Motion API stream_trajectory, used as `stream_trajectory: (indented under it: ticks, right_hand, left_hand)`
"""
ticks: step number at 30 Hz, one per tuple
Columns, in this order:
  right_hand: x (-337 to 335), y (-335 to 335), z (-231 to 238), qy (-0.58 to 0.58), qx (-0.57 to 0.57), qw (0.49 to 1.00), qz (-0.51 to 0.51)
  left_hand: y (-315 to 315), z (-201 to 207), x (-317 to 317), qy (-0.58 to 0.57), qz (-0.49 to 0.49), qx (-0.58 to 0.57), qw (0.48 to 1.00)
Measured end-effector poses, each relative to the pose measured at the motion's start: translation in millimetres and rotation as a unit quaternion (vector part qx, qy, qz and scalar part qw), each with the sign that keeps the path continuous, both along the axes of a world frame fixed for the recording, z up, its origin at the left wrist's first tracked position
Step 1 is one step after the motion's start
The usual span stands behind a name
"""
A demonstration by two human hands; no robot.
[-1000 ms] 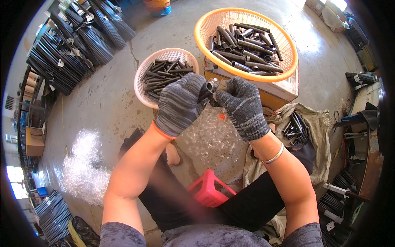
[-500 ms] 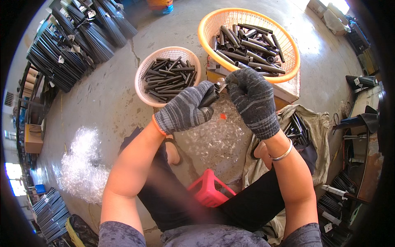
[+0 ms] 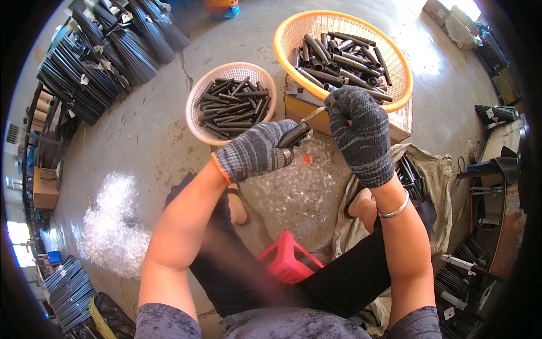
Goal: The person sorts metal pipes from a basket, inspecting the ends of the pipes by hand before placing them into a pile on a cloth on the floor.
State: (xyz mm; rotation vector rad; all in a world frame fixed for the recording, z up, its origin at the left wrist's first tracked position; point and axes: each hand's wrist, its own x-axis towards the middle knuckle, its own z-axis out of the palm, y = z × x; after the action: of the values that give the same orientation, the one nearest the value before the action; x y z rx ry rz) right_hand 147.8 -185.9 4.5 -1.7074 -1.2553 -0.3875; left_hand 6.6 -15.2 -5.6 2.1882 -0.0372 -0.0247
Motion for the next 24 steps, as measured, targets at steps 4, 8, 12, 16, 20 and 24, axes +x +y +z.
stream_trajectory:
  ticks: [4,8,12,16,20,24]
  right_hand:
    - [5.2,-2.4,6.0,-0.035,0.0,0.999,-0.006]
    - [33.2,-18.4,21.9,0.045,-0.018,0.996,-0.07]
    - [52.0,-34.4,-23.9,-0.037,-0.239,0.969,-0.052]
    - [40.7,-32.3,-9.5,0.014,-0.175,0.984,0.013]
    - [-1.9,-22.5,5.1,0.467,-0.061,0.849,0.239]
    - [-32.0,-3.2,-17.9,0.222,-0.076,0.939,0.252]
  left_hand:
    - [1.8,2.7,1.8,0.114,0.0,-0.105,0.988]
    - [6.8,-0.9,-3.5,0.183,0.029,-0.219,0.958]
    - [14.2,1.7,-11.5,0.185,0.056,-0.274,0.942]
    - [14.7,4.4,-13.8,0.204,0.054,-0.252,0.944]
    - [10.5,9.5,-12.8,0.207,0.064,-0.242,0.946]
    - [3.1,8.5,-7.3,0.168,0.033,-0.163,0.972]
